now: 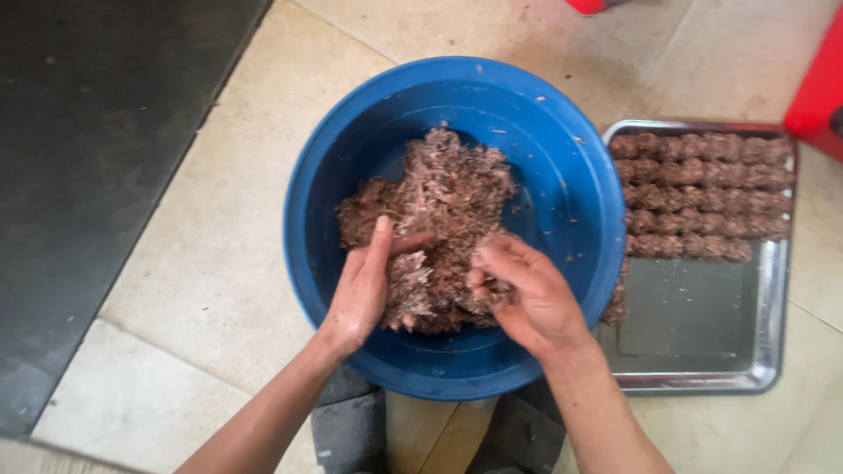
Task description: Shaping a meat mixture into small cylindrical portions and arranging them on a metal tray.
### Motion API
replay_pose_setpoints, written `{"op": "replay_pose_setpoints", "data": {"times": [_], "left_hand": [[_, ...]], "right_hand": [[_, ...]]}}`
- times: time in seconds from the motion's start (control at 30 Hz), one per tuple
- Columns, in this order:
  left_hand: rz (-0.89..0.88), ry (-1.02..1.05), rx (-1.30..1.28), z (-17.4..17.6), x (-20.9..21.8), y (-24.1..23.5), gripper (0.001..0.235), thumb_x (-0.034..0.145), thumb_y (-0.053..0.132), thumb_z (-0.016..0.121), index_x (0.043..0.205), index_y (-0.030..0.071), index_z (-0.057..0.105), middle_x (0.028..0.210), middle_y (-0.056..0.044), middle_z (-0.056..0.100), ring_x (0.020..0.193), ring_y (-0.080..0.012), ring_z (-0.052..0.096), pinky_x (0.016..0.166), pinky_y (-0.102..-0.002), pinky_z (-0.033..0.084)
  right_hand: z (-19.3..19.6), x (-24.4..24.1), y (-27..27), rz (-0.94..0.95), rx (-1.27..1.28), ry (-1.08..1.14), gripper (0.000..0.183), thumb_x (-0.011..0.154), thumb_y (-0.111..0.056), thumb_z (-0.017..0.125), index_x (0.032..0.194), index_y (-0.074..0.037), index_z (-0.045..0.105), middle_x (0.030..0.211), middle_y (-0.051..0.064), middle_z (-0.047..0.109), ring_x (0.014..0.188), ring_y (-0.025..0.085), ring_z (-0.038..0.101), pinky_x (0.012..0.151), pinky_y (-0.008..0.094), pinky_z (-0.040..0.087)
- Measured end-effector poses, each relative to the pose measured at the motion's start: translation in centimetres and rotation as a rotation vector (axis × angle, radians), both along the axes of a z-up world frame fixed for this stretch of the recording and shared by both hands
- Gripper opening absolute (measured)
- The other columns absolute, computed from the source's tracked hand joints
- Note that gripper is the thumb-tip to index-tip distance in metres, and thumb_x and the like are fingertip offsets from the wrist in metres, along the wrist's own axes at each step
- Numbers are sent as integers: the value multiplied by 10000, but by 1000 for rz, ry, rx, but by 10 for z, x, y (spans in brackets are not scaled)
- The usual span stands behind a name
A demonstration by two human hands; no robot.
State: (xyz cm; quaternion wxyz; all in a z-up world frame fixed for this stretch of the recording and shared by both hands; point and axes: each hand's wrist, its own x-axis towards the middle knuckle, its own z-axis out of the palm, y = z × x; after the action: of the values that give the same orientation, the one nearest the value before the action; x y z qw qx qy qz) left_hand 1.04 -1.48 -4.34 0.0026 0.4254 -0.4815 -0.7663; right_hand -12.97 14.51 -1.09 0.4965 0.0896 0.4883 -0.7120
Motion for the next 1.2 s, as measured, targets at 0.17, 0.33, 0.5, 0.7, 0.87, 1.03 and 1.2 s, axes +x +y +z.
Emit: {"op": "replay_pose_setpoints", "data": {"times": [0.17, 0.33, 0.5, 0.7, 0.87, 1.03, 1.2], "left_hand": [[-43, -97, -13, 73, -15, -4, 711, 1022, 490, 261, 1260, 33, 751, 1009, -272, 770, 718, -296, 727, 619, -293, 562], [23, -59, -14, 66, -11, -3, 632, 1070, 443, 331, 1193, 23, 788, 786, -385, 719, 408, -406, 677, 269, -354, 564], [-73, 53, -253, 69, -6, 0, 630, 1111, 397, 266, 1232, 82, 798, 1193, -171, 793, 1261, -350, 657, 1168, -477, 409], [-95, 42, -257, 78, -5, 0, 641, 1099, 414, 258, 1225, 99, 802, 1207, -150, 793, 1294, -356, 631, 1187, -480, 381], [-81, 41, -267, 72, -6, -2, 641, 1101, 424, 263, 1225, 92, 797, 1211, -172, 784, 1300, -370, 620, 1188, -492, 371], [-54, 25, -234, 85, -7, 1, 646, 1094, 439, 271, 1233, 88, 794, 1223, -188, 780, 1312, -379, 614, 1199, -507, 346], [-75, -129, -85, 85, -13, -9, 799, 985, 526, 200, 1345, 40, 723, 869, -179, 811, 669, -186, 693, 717, -258, 560]], "right_hand": [[20, 4, -7, -41, 61, 60, 190, 881, -16, 735, 1065, 26, 720, 877, 214, 748, 684, 205, 722, 511, 222, 554], [33, 0, -10, -30, 98, 112, 218, 873, -20, 745, 1078, 54, 740, 1005, 236, 769, 664, 164, 677, 447, 175, 462], [17, -2, -4, -33, 120, -32, 326, 1024, -357, 633, 902, -55, 644, 762, 83, 615, 585, 82, 489, 406, 145, 329], [3, -2, -1, 24, 34, -111, 245, 1012, -182, 607, 1190, -23, 665, 944, 94, 707, 598, 31, 528, 406, 102, 362], [5, -4, -3, 31, 20, -119, 357, 1037, -415, 571, 801, -150, 598, 621, -46, 507, 430, 21, 407, 376, 148, 310], [12, -8, -5, -42, -17, -200, 585, 1087, -488, 487, 592, -190, 394, 504, -71, 279, 358, 42, 288, 365, 187, 190], [49, -18, -21, -184, 167, -223, 457, 992, -185, 451, 1422, -65, 548, 1474, 188, 575, 1307, 332, 566, 1170, 448, 397]]}}
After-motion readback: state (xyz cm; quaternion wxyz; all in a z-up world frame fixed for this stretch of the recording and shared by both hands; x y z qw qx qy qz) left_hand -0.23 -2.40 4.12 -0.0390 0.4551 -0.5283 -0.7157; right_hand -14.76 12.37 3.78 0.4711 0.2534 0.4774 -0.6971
